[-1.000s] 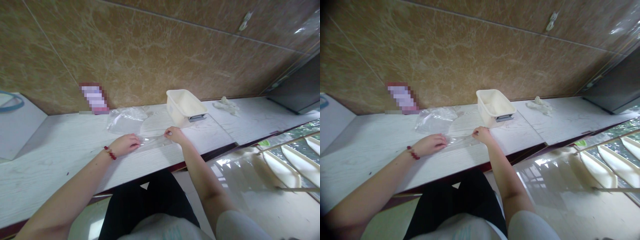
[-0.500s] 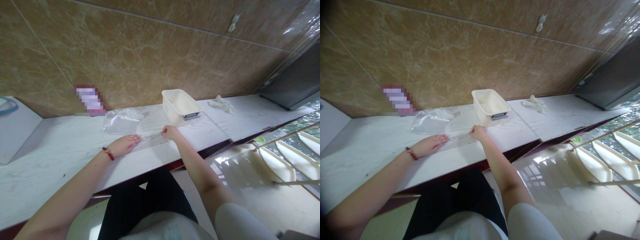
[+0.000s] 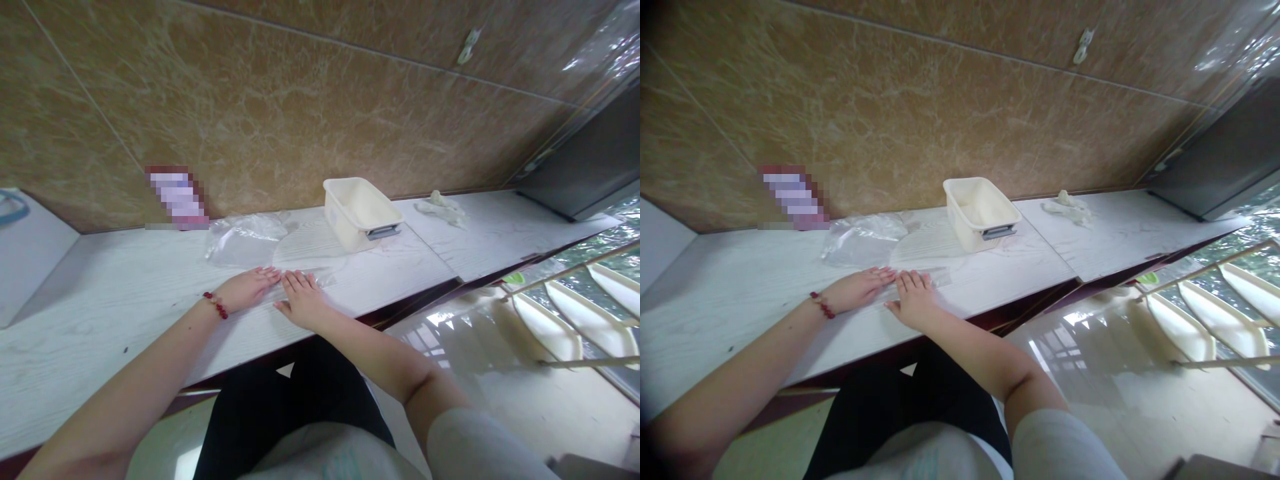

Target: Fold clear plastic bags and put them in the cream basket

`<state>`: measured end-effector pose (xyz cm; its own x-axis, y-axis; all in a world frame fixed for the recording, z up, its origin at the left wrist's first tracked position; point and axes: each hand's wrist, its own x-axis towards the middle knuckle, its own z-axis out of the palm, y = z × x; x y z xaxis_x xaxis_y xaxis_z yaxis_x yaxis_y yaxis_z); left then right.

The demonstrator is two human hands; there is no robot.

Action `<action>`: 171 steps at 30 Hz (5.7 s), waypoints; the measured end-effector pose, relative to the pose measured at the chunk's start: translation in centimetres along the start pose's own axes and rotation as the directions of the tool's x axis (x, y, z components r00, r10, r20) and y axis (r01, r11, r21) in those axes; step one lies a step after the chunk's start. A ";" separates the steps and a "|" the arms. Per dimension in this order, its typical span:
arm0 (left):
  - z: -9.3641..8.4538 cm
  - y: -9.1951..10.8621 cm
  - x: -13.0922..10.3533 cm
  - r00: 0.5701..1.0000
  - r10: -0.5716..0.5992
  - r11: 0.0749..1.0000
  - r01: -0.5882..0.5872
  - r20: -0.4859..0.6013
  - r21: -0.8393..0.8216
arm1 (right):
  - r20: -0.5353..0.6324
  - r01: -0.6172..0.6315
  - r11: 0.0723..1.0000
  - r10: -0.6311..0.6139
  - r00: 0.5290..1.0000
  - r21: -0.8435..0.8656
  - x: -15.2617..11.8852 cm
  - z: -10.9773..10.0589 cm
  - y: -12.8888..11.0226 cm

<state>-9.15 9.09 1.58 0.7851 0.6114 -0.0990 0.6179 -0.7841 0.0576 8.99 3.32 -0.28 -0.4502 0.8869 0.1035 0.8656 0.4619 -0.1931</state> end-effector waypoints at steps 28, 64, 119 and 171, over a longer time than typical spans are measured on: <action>1.6 -2.0 -8.8 0.991 -0.086 0.995 0.081 -0.098 -0.052 | 0.054 -0.181 0.980 0.186 0.981 -0.082 -0.9 -2.0 4.8; 2.7 10.7 -0.5 0.819 -0.530 0.848 0.520 -0.220 -0.106 | 0.433 -0.295 0.944 0.205 0.878 0.151 3.7 -7.4 10.5; -1.4 3.6 -1.1 0.600 -0.797 0.411 0.449 -0.074 -0.793 | 0.181 0.069 0.934 -0.140 0.973 0.351 4.0 -8.3 1.7; -0.5 4.7 -4.3 0.791 -0.528 0.849 0.492 -0.310 -0.191 | 0.204 0.254 0.966 -0.260 0.944 0.057 0.2 -1.4 -1.3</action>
<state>-9.64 2.82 2.82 0.3081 0.9303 0.1993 0.9192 -0.3450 0.1896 8.04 2.92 1.34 -0.6945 0.7177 -0.0508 0.7094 0.6711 -0.2154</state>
